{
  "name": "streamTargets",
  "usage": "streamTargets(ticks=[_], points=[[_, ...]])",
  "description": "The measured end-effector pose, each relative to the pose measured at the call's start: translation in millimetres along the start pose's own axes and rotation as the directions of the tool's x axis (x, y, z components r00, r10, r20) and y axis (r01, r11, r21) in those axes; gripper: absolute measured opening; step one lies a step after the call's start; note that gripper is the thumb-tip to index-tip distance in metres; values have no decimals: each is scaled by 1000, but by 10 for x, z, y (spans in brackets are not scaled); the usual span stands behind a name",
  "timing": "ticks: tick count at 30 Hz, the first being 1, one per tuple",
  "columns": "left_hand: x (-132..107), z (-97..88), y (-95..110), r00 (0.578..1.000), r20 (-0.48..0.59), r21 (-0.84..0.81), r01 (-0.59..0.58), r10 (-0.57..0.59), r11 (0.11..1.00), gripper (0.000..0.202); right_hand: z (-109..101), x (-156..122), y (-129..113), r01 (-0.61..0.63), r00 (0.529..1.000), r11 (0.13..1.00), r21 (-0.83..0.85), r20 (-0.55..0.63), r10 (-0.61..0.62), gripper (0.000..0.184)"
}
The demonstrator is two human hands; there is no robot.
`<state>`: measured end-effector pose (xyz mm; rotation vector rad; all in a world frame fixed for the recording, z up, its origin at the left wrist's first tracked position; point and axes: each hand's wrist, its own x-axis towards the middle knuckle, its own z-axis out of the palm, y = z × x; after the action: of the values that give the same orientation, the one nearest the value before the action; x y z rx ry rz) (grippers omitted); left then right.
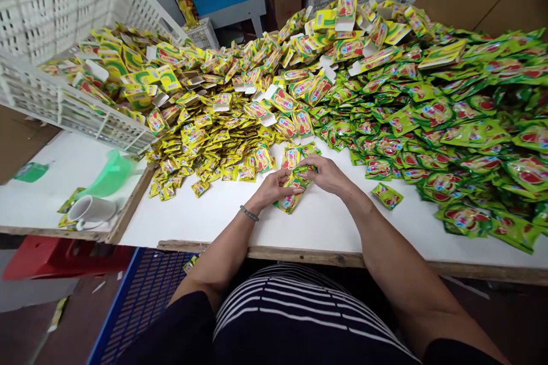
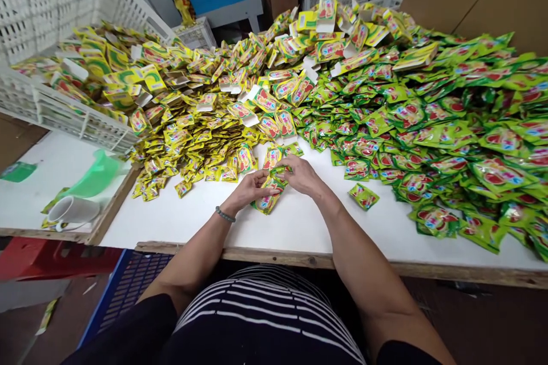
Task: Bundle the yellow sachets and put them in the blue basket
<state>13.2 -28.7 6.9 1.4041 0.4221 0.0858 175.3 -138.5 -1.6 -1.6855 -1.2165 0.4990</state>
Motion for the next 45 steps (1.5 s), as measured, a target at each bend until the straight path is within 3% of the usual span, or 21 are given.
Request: streamTargets(ticks=[3,8,15,22,26,30,33,35,38,40,42,45], points=[[-41,29,36,995,95,-61,5,1,998,72,-7,8,32,-20,996,999,36,-91,23,21],[-43,44,22,998,-65,-78,8,-13,997,63,-65,-7,39,-38,999,998,51,-7,39,19],[1,21,-40,992,-113,135,-39,54,990,65,-53,-46,-63,-73,993,995,-64,92,79,20],[11,50,53,990,-135,15,-33,35,999,49,5,-37,-43,-119,985,945,305,-84,151,26],[3,60,63,982,-187,3,-33,33,999,41,61,-63,-139,-127,990,982,142,-42,135,16],[12,63,48,970,-241,-115,-23,-6,993,43,108,-96,-325,-108,989,994,-20,-99,106,27],[22,73,47,961,-276,-175,-26,-24,984,46,171,-113,-426,-40,999,997,-62,-33,38,30],[28,77,56,949,-315,-201,-44,-22,979,52,202,-115,-443,-41,998,999,-7,-53,41,33],[39,74,79,916,-398,-206,-136,44,969,67,220,-95,-391,-55,957,991,123,-277,87,35],[41,65,94,891,-436,-178,-226,129,958,72,242,-70,-339,-42,936,975,220,-332,115,36],[34,50,105,876,-440,-146,-284,195,948,67,284,-47,-301,-65,964,938,340,-223,147,37],[4,19,109,889,-414,-131,-272,197,953,55,351,-40,-276,-137,979,871,472,-69,191,39]])
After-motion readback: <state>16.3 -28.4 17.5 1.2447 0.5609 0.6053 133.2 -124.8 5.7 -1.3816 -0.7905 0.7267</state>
